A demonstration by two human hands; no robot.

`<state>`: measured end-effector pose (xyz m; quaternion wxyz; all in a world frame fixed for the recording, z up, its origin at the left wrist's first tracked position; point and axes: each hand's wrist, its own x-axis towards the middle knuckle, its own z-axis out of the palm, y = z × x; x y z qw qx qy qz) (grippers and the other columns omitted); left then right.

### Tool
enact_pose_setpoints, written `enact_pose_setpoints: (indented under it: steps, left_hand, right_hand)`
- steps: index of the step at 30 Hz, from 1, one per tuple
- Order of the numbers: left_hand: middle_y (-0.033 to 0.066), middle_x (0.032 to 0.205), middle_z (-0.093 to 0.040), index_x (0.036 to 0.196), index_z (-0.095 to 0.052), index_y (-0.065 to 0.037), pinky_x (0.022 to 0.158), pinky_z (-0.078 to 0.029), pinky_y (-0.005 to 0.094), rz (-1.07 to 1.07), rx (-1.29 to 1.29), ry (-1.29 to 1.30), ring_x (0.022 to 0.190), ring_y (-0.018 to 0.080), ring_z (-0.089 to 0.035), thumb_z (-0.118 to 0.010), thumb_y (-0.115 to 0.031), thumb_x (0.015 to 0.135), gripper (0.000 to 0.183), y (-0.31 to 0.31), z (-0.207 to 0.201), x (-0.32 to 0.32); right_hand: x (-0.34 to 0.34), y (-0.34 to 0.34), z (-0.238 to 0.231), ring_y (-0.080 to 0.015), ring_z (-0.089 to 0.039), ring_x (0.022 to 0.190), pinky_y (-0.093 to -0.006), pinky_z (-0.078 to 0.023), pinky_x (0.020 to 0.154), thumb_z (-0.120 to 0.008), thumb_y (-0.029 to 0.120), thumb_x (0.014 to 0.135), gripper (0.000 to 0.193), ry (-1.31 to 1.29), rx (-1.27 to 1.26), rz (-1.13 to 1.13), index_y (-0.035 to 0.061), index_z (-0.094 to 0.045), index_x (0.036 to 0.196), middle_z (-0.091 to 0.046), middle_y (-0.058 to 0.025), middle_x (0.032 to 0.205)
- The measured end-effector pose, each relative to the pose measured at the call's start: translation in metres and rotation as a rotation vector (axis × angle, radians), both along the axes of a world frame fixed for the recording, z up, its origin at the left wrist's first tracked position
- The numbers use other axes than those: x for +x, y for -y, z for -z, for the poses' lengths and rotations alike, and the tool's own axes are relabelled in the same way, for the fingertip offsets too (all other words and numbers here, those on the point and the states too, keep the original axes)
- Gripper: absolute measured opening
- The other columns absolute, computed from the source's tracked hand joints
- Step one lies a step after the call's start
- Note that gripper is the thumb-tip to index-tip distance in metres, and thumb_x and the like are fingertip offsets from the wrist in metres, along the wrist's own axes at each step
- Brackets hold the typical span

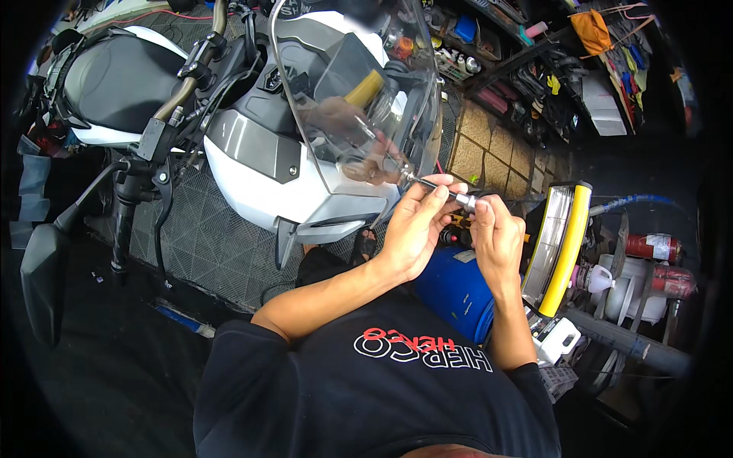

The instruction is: The person works on the windshield area of a motorcycle. The person uses a power driver to remove a component, then uses a long screwdriver to remove and replace a screw on a metal bracket, and finally holds and manipulates a small screw and a spacer.

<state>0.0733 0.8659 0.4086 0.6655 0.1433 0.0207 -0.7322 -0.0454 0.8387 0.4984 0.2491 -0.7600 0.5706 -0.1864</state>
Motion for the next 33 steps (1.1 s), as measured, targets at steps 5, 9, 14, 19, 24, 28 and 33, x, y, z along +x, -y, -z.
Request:
enact_pose_setpoints:
  steps: [5,9,14,19,24,28,33]
  left_hand:
    - [0.0054,0.113,-0.067,0.112,-0.06,-0.012,0.078,-0.045,0.0245,-0.02,-0.045,-0.03,0.098,0.0117,-0.063,-0.055,-0.02,0.101,0.015,0.001,0.003,0.0]
    - [0.004,0.111,-0.068,0.111,-0.061,-0.012,0.077,-0.045,0.0232,-0.012,-0.047,-0.035,0.096,0.01,-0.063,-0.055,-0.021,0.101,0.015,0.001,0.003,-0.004]
    - [0.0029,0.11,-0.068,0.11,-0.062,-0.012,0.077,-0.046,0.0227,-0.02,-0.067,-0.036,0.096,0.0091,-0.062,-0.054,-0.022,0.102,0.015,0.002,0.002,-0.006]
    - [0.0044,0.111,-0.067,0.111,-0.062,-0.011,0.078,-0.047,0.0233,-0.013,-0.097,-0.042,0.098,0.0095,-0.062,-0.053,-0.021,0.102,0.016,0.001,0.003,-0.009]
    - [0.0061,0.111,-0.067,0.109,-0.063,-0.009,0.078,-0.05,0.0251,-0.025,-0.096,-0.079,0.097,0.0116,-0.063,-0.055,-0.02,0.101,0.016,0.003,0.004,-0.009]
    - [0.0069,0.11,-0.067,0.107,-0.064,-0.008,0.078,-0.051,0.0256,-0.022,-0.101,-0.101,0.096,0.0123,-0.063,-0.056,-0.021,0.1,0.016,0.004,0.006,-0.009]
    - [0.007,0.107,-0.067,0.106,-0.064,-0.007,0.077,-0.051,0.0257,-0.017,-0.061,-0.092,0.093,0.0128,-0.063,-0.057,-0.021,0.1,0.017,0.006,0.007,-0.008]
  right_hand:
    - [-0.003,-0.003,0.002,-0.0251,-0.064,0.062,-0.03,-0.048,0.054,-0.067,0.006,0.09,0.027,0.015,-0.334,-0.28,-0.005,-0.057,0.113,-0.066,-0.0166,0.081]
    - [-0.006,0.0,0.001,-0.0266,-0.065,0.062,-0.0315,-0.05,0.056,-0.067,0.006,0.089,0.025,-0.107,0.079,-0.041,-0.003,-0.059,0.112,-0.066,-0.0161,0.081]
    - [-0.002,-0.005,0.001,-0.0246,-0.063,0.054,-0.0334,-0.049,0.052,-0.067,0.007,0.09,0.019,0.024,-0.271,-0.169,-0.0005,-0.06,0.106,-0.061,-0.0109,0.066]
    - [-0.006,-0.003,0.005,-0.0249,-0.063,0.051,-0.034,-0.048,0.05,-0.062,0.01,0.094,0.016,-0.077,-0.065,-0.084,-0.001,-0.059,0.105,-0.058,-0.011,0.058]
    - [-0.004,0.0,0.011,-0.0245,-0.063,0.05,-0.0327,-0.048,0.05,-0.06,0.011,0.095,0.014,0.001,-0.375,-0.181,-0.0006,-0.06,0.103,-0.059,-0.0089,0.057]
    - [-0.001,-0.007,0.007,-0.0247,-0.066,0.059,-0.0319,-0.051,0.055,-0.063,0.004,0.092,0.019,-0.047,-0.015,-0.029,-0.001,-0.058,0.109,-0.065,-0.0138,0.074]
    - [0.0,-0.01,0.001,-0.0215,-0.065,0.06,-0.0287,-0.053,0.054,-0.067,0.002,0.089,0.031,0.097,-0.16,-0.077,-0.0025,-0.057,0.117,-0.066,-0.015,0.088]
